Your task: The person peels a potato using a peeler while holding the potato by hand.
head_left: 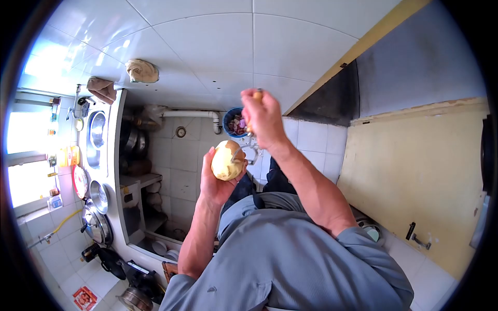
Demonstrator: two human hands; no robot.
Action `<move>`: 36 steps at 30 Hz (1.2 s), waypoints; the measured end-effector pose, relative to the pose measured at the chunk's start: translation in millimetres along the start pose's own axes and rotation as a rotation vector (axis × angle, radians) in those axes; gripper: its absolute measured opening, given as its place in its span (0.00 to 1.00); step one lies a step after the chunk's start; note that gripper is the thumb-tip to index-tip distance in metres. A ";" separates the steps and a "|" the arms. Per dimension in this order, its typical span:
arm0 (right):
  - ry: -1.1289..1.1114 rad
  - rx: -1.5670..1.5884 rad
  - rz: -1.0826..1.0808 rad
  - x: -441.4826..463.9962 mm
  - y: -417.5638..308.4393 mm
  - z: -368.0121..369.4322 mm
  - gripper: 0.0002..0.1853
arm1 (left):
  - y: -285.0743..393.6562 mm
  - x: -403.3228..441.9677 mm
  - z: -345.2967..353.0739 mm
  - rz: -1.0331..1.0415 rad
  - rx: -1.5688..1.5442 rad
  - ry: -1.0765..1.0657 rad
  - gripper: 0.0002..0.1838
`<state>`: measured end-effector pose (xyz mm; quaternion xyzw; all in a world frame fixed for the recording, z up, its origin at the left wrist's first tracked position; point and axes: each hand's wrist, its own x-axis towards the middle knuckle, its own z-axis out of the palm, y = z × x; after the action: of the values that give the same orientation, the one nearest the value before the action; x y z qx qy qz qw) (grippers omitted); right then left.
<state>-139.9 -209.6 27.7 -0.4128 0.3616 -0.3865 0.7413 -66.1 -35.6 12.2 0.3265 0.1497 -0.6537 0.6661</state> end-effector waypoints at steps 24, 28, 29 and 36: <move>0.204 -0.118 0.013 43.3 3.8 -25.2 0.09 | 10.1 -12.6 -9.1 0.096 0.378 -0.076 0.31; 0.011 -0.046 0.016 9.1 -5.3 7.5 0.09 | 9.4 -7.0 -6.0 0.108 0.350 -0.105 0.29; -0.020 -0.062 0.022 3.4 -8.1 14.0 0.09 | 9.1 -7.6 -4.4 0.101 0.333 -0.087 0.29; 0.208 -0.168 -0.038 57.9 21.6 -26.6 0.08 | 11.5 -10.2 -8.5 0.137 0.419 -0.128 0.30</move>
<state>-131.3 -261.1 -14.7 -0.4379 0.4596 -0.4094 0.6553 -54.1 -23.1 15.0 0.4250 -0.0544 -0.6430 0.6348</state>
